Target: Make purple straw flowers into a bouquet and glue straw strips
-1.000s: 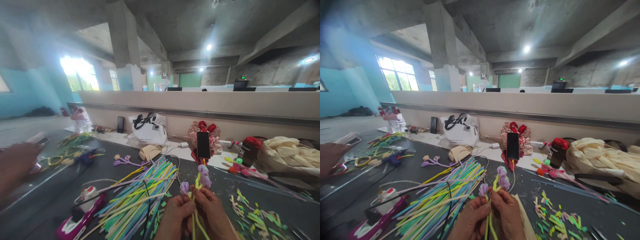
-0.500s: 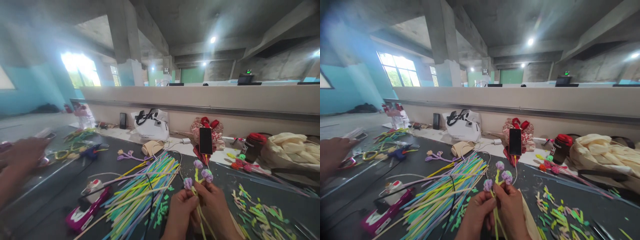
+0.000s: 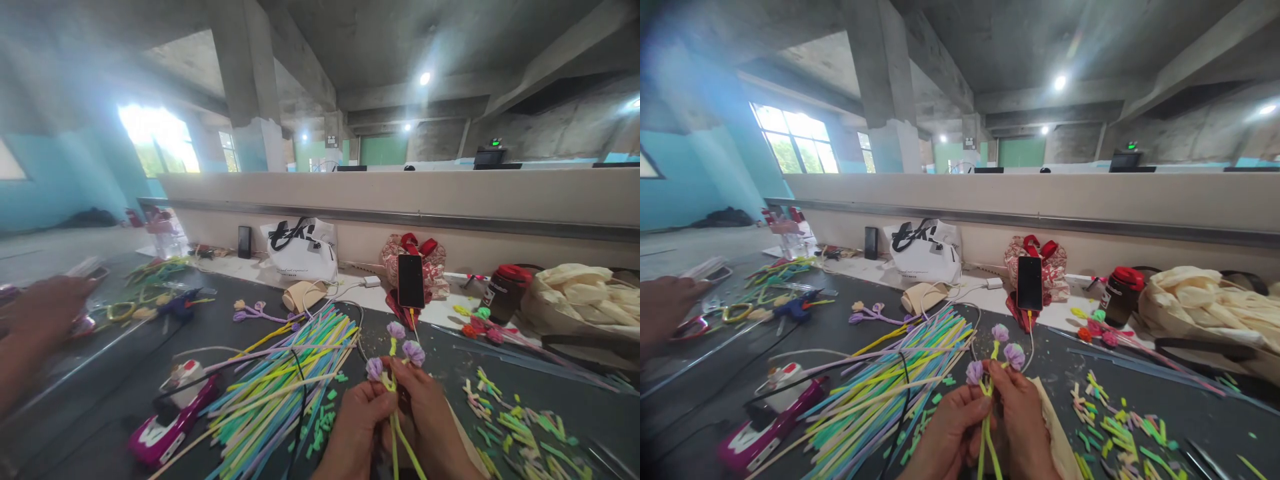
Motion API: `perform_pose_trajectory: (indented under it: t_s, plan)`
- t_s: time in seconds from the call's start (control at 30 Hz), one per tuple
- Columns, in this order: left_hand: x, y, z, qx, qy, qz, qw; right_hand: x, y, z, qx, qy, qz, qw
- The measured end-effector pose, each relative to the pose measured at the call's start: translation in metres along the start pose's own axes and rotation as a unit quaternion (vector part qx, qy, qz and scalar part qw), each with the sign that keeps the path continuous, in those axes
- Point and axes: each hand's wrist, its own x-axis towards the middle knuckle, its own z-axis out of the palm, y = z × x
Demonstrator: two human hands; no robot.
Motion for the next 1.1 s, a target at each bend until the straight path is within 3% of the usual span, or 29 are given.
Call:
perform_pose_trajectory:
  t_s: [0.2,0.47,0.6,0.77,0.93,1.1]
  plan:
    - [0.006,-0.010,-0.004,0.090,0.109,0.040,0.989,0.008,0.008,-0.006,-0.092,0.050,-0.035,0.994]
    - [0.006,-0.015,-0.005,0.128,0.139,0.076,0.979,0.005,0.008,-0.006,-0.102,0.043,-0.053,0.992]
    - [0.006,-0.016,-0.006,0.157,0.138,0.098,0.973,0.006,0.009,-0.007,-0.080,0.048,-0.045,0.995]
    - [0.008,-0.012,-0.004,0.143,0.125,0.074,0.979,0.008,0.017,-0.009,-0.085,0.014,-0.056,0.995]
    - [0.003,-0.002,-0.001,0.034,0.066,0.023,0.997,0.005,0.014,-0.007,-0.088,-0.062,-0.080,0.991]
    - [-0.002,0.005,-0.007,-0.097,0.020,-0.009,0.995,0.000,0.006,-0.010,-0.121,-0.098,-0.095,0.983]
